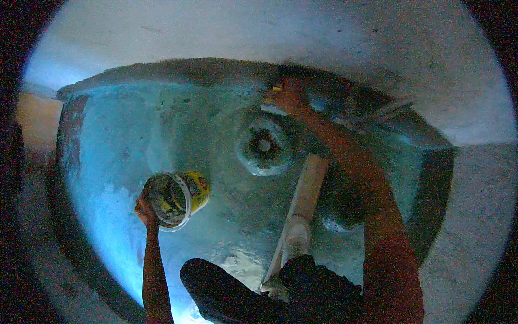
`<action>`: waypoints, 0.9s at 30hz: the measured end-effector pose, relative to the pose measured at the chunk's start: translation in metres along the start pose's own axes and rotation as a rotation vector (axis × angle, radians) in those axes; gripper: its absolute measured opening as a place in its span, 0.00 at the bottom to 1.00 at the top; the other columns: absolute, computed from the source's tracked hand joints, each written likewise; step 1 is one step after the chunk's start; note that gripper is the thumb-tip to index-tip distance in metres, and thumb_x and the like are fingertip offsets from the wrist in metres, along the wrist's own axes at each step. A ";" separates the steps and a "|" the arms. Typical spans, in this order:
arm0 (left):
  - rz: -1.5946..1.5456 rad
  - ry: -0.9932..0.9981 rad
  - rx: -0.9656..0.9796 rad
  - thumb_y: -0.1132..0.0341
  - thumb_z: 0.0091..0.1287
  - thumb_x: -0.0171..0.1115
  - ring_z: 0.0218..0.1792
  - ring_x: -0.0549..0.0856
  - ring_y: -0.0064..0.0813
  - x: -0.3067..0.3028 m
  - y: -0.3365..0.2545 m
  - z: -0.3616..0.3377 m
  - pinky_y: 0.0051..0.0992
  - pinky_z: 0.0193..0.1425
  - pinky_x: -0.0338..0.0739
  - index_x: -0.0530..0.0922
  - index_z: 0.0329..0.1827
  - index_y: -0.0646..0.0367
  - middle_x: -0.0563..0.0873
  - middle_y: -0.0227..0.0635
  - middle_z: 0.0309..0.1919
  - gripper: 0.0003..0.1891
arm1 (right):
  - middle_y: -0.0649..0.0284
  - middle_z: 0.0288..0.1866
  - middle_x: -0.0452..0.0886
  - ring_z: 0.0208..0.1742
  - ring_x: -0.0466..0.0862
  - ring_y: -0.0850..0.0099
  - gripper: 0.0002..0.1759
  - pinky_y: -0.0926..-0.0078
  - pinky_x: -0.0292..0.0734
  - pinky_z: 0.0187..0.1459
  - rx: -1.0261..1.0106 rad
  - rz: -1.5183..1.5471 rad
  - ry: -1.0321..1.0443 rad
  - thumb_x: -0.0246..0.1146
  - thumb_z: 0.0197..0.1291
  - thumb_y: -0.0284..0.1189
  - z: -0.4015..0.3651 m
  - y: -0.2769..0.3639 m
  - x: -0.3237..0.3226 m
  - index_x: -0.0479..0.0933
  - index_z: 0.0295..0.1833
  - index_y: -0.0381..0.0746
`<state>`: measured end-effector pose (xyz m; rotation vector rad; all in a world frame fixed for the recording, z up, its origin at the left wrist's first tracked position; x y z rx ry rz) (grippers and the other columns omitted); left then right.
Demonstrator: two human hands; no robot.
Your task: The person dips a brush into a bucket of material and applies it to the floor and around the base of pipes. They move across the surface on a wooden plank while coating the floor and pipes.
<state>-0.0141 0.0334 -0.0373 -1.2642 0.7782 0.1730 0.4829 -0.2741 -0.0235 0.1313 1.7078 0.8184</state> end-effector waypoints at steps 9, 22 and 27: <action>-0.184 -0.041 0.007 0.60 0.71 0.50 0.33 0.77 0.26 0.005 0.027 0.004 0.30 0.39 0.73 0.79 0.47 0.67 0.82 0.40 0.33 0.18 | 0.46 0.37 0.82 0.39 0.82 0.51 0.32 0.57 0.77 0.43 0.224 0.079 -0.252 0.70 0.45 0.48 -0.039 -0.051 0.032 0.75 0.45 0.30; -0.089 -0.031 0.105 0.59 0.72 0.48 0.32 0.77 0.28 0.002 0.015 0.003 0.32 0.39 0.73 0.77 0.40 0.69 0.81 0.39 0.30 0.18 | 0.45 0.35 0.82 0.37 0.83 0.52 0.38 0.59 0.79 0.38 -0.091 0.233 0.264 0.72 0.38 0.53 -0.006 0.016 0.016 0.75 0.43 0.28; -0.026 -0.041 0.021 0.59 0.72 0.47 0.32 0.78 0.30 -0.002 0.024 0.006 0.32 0.40 0.74 0.77 0.39 0.70 0.83 0.44 0.32 0.19 | 0.47 0.31 0.81 0.33 0.83 0.54 0.32 0.59 0.79 0.36 0.230 0.207 0.050 0.71 0.40 0.49 -0.007 -0.037 0.007 0.76 0.38 0.30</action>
Point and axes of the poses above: each hand's wrist, its own z-axis towards the middle knuckle, its own x-axis out of the palm, y = z × x, the point moved 2 cm from there along z, towards the middle knuckle
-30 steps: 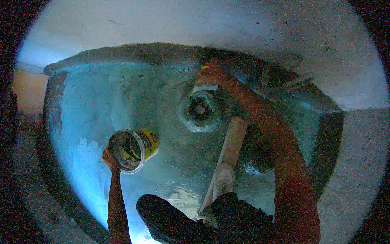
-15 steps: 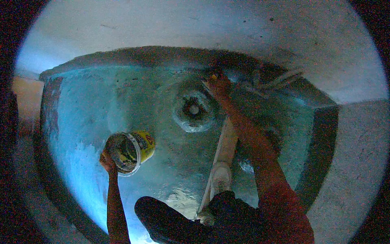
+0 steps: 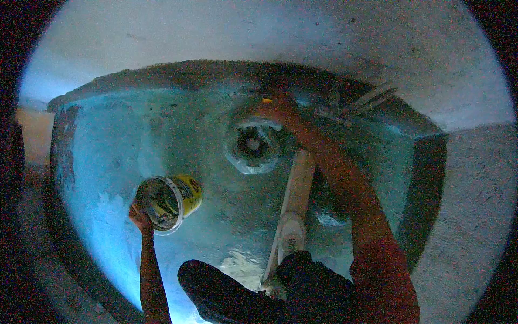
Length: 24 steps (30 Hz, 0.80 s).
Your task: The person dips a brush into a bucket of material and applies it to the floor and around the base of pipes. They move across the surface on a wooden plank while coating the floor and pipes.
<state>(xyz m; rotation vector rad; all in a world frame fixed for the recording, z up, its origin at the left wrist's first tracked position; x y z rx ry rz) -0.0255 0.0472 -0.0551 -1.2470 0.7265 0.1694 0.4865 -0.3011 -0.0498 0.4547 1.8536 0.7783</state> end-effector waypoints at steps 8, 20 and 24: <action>-0.100 -0.009 -0.049 0.60 0.72 0.46 0.32 0.79 0.30 -0.001 0.020 0.001 0.33 0.39 0.74 0.78 0.42 0.70 0.83 0.43 0.31 0.19 | 0.51 0.29 0.81 0.31 0.83 0.57 0.24 0.61 0.78 0.37 -0.198 0.050 -0.535 0.71 0.44 0.45 -0.075 -0.024 -0.001 0.77 0.33 0.34; -0.141 0.022 0.082 0.60 0.73 0.47 0.34 0.79 0.29 0.003 0.013 -0.001 0.31 0.41 0.74 0.79 0.44 0.69 0.83 0.41 0.34 0.19 | 0.51 0.31 0.83 0.34 0.84 0.53 0.22 0.60 0.79 0.39 -0.034 0.044 -0.374 0.69 0.47 0.43 -0.023 -0.037 0.036 0.79 0.36 0.32; -0.069 0.015 0.071 0.59 0.73 0.47 0.34 0.78 0.28 0.003 -0.004 -0.003 0.31 0.41 0.73 0.79 0.42 0.69 0.82 0.40 0.33 0.19 | 0.48 0.33 0.82 0.37 0.84 0.53 0.24 0.60 0.79 0.41 -0.417 0.084 -0.163 0.69 0.46 0.43 -0.012 0.010 0.045 0.79 0.37 0.32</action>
Point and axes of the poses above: each hand's wrist, its own z-axis towards the middle knuckle, its own x-axis out of the palm, y = z × x, the point moved 2 cm from there along z, towards the middle knuckle
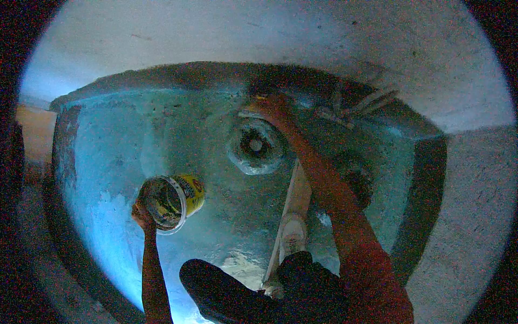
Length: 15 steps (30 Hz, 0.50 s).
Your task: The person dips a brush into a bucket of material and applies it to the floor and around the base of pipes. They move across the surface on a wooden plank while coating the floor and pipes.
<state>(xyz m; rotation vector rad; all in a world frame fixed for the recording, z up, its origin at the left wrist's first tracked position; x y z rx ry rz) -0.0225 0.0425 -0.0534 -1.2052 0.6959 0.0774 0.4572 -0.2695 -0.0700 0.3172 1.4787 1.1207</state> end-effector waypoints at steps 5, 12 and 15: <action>0.045 0.018 -0.037 0.58 0.72 0.47 0.32 0.76 0.28 -0.002 -0.001 0.000 0.31 0.39 0.73 0.77 0.38 0.70 0.80 0.39 0.30 0.20 | 0.49 0.37 0.82 0.39 0.84 0.55 0.26 0.61 0.79 0.41 -0.036 0.027 0.100 0.71 0.43 0.43 -0.013 0.054 -0.038 0.78 0.43 0.35; 0.137 0.013 0.106 0.57 0.71 0.49 0.34 0.76 0.28 -0.004 0.013 0.001 0.32 0.41 0.72 0.78 0.41 0.70 0.79 0.39 0.31 0.20 | 0.51 0.37 0.83 0.38 0.84 0.60 0.28 0.60 0.78 0.41 0.243 -0.103 -0.008 0.73 0.41 0.41 -0.042 -0.008 -0.054 0.77 0.42 0.31; 0.064 -0.021 0.023 0.57 0.72 0.48 0.37 0.77 0.29 -0.001 0.009 -0.001 0.32 0.43 0.72 0.79 0.45 0.69 0.79 0.39 0.32 0.21 | 0.50 0.34 0.83 0.36 0.84 0.59 0.25 0.59 0.78 0.39 0.337 -0.097 -0.079 0.72 0.41 0.40 -0.043 -0.003 -0.059 0.78 0.39 0.31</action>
Point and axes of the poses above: each hand's wrist, its own z-axis towards the middle knuckle, its own x-axis out of the palm, y = z × x, the point moved 2 cm from there along z, towards the middle knuckle
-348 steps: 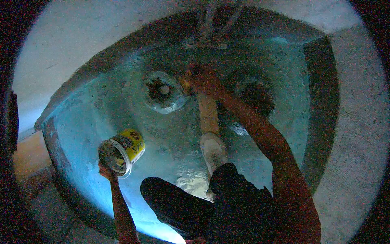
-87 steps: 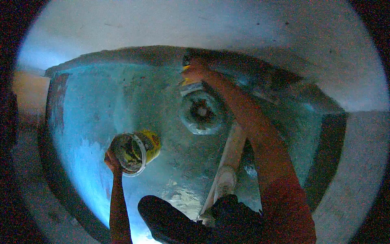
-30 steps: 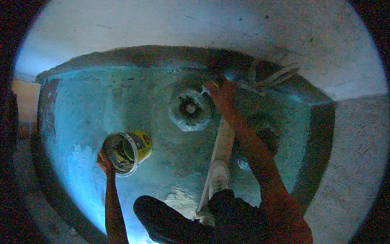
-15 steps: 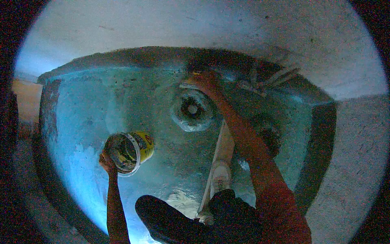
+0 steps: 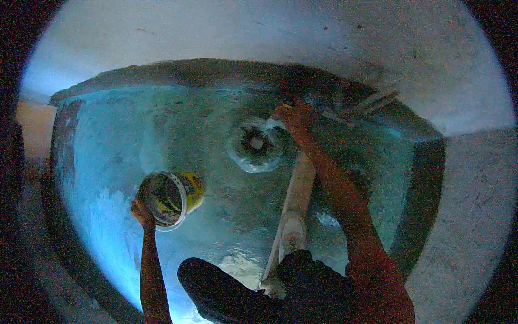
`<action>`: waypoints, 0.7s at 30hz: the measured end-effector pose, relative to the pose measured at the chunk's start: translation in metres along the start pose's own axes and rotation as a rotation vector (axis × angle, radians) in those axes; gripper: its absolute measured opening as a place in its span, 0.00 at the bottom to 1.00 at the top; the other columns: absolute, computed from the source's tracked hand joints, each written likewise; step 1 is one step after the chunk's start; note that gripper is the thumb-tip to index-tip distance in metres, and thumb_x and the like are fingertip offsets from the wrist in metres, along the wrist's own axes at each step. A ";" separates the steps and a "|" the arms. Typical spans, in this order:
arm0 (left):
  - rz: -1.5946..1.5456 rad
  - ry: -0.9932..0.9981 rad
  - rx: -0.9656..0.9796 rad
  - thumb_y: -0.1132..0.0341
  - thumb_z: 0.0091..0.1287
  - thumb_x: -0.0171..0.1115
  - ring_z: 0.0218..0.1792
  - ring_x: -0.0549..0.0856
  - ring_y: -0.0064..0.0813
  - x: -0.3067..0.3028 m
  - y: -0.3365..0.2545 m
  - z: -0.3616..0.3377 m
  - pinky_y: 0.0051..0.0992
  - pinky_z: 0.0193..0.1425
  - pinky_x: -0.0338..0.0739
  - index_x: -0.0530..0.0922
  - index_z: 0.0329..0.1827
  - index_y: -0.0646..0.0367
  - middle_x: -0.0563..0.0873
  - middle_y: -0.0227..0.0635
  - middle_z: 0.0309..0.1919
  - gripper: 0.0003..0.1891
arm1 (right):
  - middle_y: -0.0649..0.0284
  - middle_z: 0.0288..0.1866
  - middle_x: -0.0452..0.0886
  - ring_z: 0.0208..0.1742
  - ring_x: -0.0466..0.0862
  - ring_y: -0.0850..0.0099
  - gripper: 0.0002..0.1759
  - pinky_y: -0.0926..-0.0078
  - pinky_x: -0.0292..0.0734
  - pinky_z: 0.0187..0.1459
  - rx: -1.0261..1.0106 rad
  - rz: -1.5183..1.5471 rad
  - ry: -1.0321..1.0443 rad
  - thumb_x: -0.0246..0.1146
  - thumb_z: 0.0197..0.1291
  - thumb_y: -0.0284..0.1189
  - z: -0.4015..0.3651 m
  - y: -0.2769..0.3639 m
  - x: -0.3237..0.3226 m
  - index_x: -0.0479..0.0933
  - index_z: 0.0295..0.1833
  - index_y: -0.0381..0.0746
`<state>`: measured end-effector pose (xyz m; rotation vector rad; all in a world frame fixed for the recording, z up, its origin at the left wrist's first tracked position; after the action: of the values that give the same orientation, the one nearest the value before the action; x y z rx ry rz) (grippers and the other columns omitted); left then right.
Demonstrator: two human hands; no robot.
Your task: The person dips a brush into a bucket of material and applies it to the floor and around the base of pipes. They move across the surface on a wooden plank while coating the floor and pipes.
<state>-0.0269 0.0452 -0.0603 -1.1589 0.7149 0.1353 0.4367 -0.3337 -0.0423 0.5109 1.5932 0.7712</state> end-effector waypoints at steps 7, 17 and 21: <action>0.044 0.013 -0.075 0.54 0.73 0.45 0.35 0.77 0.27 0.000 0.010 0.002 0.31 0.41 0.72 0.79 0.51 0.66 0.79 0.36 0.32 0.23 | 0.48 0.31 0.82 0.33 0.83 0.52 0.24 0.54 0.78 0.38 -0.133 -0.242 -0.069 0.67 0.46 0.44 0.049 0.006 0.053 0.78 0.37 0.32; -0.008 -0.033 -0.024 0.56 0.73 0.49 0.26 0.70 0.23 0.004 -0.049 -0.002 0.29 0.30 0.65 0.78 0.39 0.67 0.71 0.30 0.22 0.19 | 0.51 0.42 0.82 0.41 0.83 0.58 0.34 0.60 0.79 0.47 -0.449 -0.037 0.702 0.72 0.41 0.45 0.031 0.108 0.118 0.73 0.51 0.34; 0.030 -0.061 0.081 0.56 0.73 0.50 0.25 0.69 0.24 0.003 -0.039 0.000 0.29 0.29 0.66 0.76 0.32 0.68 0.72 0.32 0.21 0.21 | 0.47 0.51 0.79 0.50 0.81 0.54 0.37 0.60 0.76 0.52 -0.324 -0.142 0.576 0.72 0.42 0.48 0.050 0.078 0.108 0.73 0.53 0.32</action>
<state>-0.0065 0.0279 -0.0311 -1.0627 0.6781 0.1646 0.4593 -0.1942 -0.0618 -0.0742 1.9502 1.1061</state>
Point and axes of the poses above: each hand's wrist, its own z-axis towards the middle knuckle, its own x-axis out of the palm, y = z × x, the point moved 2 cm from there along z, towards the middle knuckle
